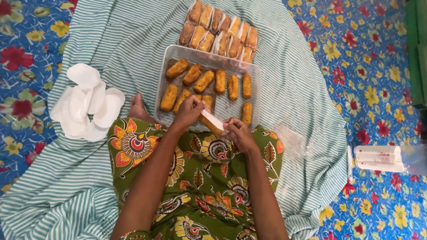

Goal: Wrapping individual rectangular food snacks in clear plastic film.

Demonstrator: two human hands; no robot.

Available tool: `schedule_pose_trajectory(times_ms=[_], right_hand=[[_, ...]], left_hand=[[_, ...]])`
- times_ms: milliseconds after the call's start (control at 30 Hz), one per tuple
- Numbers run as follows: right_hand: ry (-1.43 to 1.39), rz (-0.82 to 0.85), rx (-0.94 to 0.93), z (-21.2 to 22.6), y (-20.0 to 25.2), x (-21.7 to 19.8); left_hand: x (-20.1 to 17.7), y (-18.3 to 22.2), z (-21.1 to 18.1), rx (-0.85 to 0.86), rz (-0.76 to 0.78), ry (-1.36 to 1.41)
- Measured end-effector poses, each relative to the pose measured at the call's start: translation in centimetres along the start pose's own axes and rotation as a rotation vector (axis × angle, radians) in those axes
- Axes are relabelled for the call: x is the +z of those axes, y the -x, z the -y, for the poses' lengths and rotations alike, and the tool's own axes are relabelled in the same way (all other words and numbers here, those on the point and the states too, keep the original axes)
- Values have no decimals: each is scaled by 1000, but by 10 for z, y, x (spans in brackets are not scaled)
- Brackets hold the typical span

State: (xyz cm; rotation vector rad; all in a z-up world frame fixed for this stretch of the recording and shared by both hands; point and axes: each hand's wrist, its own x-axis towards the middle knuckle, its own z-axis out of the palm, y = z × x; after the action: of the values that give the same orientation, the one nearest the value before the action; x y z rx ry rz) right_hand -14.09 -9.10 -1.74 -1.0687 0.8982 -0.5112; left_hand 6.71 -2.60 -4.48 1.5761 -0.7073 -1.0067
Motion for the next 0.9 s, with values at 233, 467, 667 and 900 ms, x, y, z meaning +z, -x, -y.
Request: schedule_pose_trajectory(times_ms=[233, 467, 667, 900], right_hand=[[-24, -13, 34, 7, 1, 5], [-47, -13, 48, 4, -3, 4], [-35, -1, 47, -1, -5, 0], [-18, 36, 75, 5, -6, -2]], left_hand=[[3, 11, -24, -60, 4, 16], [6, -1, -5, -94, -18, -18], [2, -3, 7, -50, 34, -33], [4, -10, 14, -143, 26, -3]])
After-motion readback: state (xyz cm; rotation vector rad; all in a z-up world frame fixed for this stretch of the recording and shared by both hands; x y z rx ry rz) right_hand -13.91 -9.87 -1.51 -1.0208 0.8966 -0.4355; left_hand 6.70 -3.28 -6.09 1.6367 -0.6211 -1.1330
